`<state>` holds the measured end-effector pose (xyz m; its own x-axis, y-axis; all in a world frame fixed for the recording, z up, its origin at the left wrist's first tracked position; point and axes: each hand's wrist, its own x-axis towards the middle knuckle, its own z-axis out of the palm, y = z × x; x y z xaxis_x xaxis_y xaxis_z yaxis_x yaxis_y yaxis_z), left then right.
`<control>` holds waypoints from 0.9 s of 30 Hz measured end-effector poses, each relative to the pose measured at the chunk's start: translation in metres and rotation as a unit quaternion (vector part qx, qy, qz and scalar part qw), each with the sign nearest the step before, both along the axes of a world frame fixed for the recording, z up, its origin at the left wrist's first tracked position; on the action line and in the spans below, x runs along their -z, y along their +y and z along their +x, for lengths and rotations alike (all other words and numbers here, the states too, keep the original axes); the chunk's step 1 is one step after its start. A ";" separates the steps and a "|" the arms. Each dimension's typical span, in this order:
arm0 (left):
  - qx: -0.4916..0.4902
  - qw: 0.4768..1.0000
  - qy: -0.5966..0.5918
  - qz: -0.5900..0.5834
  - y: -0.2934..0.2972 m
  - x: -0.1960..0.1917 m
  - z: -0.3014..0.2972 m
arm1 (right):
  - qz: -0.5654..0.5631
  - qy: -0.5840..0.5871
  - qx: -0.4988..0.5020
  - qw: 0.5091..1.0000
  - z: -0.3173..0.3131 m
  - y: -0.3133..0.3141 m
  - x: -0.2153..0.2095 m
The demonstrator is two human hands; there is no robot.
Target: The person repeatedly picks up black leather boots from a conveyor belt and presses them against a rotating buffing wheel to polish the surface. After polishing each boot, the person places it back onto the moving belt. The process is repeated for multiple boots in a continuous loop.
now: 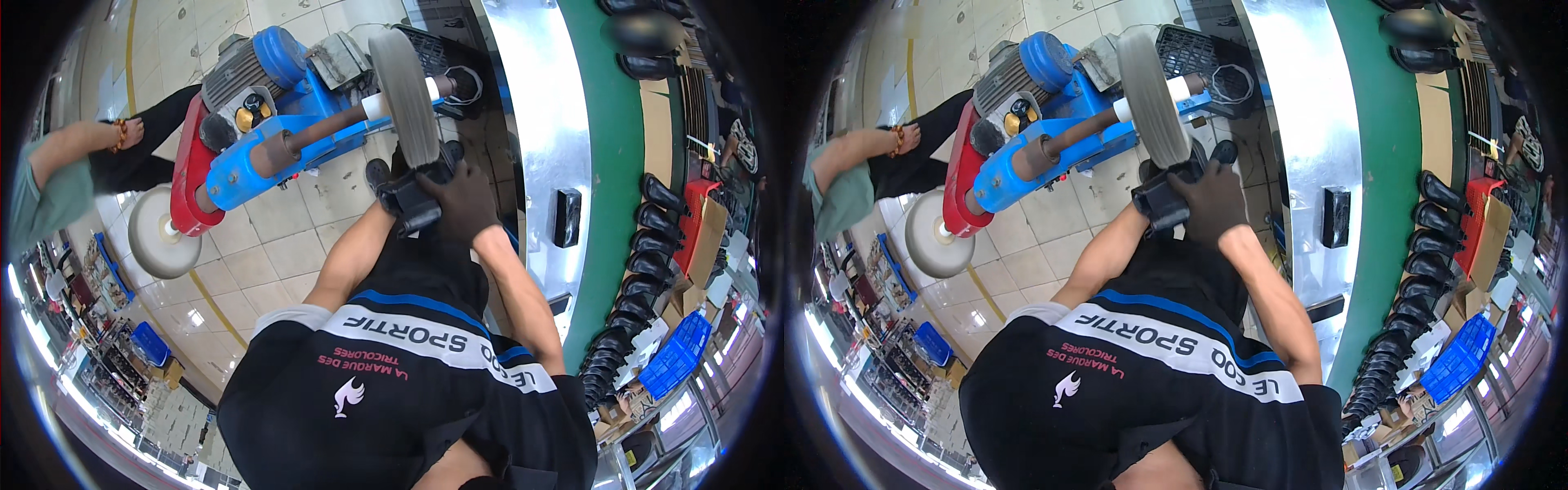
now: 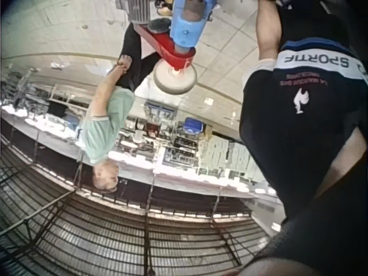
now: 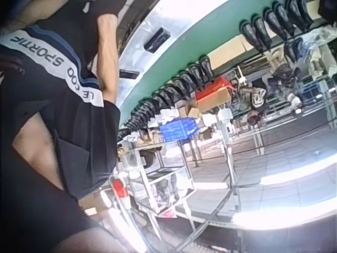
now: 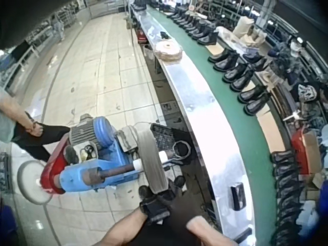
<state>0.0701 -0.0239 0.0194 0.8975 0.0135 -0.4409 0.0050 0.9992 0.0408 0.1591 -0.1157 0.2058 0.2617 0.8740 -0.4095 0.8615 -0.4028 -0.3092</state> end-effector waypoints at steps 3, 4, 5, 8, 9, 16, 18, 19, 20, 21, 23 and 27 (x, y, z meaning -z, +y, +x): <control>0.032 0.996 -0.012 0.077 0.007 0.007 0.018 | -0.019 -0.054 -0.033 0.998 0.007 0.011 0.021; 0.039 0.994 -0.011 0.106 0.012 0.005 0.019 | -0.021 -0.070 -0.047 0.996 0.009 0.015 0.020; 0.046 0.990 -0.009 0.134 0.013 0.001 0.015 | -0.023 -0.043 -0.045 0.998 0.011 0.011 0.009; 0.047 0.979 0.016 0.196 0.007 -0.024 -0.001 | 0.073 -0.029 -0.016 0.997 0.002 -0.028 -0.023; 0.032 0.978 0.035 0.204 0.003 -0.037 -0.007 | 0.061 0.007 0.014 0.998 -0.001 -0.035 -0.043; -0.042 0.990 0.048 0.129 0.004 -0.092 -0.006 | 0.145 0.416 0.459 0.771 -0.027 -0.094 -0.059; 0.040 0.833 0.039 0.551 0.008 -0.072 -0.009 | 0.157 0.489 0.582 0.631 -0.030 -0.103 -0.023; 0.071 0.735 0.051 0.673 0.010 -0.063 -0.006 | 0.159 0.546 0.630 0.529 -0.029 -0.112 0.004; 0.094 0.727 0.091 0.674 0.012 -0.056 -0.004 | 0.153 0.596 0.667 0.420 -0.024 -0.103 0.010; 0.116 0.718 0.131 0.674 0.015 -0.049 -0.002 | 0.135 0.635 0.669 0.361 -0.019 -0.091 0.013; -0.076 0.959 0.146 0.231 0.016 -0.003 -0.004 | 0.117 0.678 0.629 0.363 -0.012 -0.074 0.038; -0.204 0.970 0.130 0.012 0.034 0.076 -0.065 | 0.015 0.713 0.610 0.345 0.005 -0.035 0.048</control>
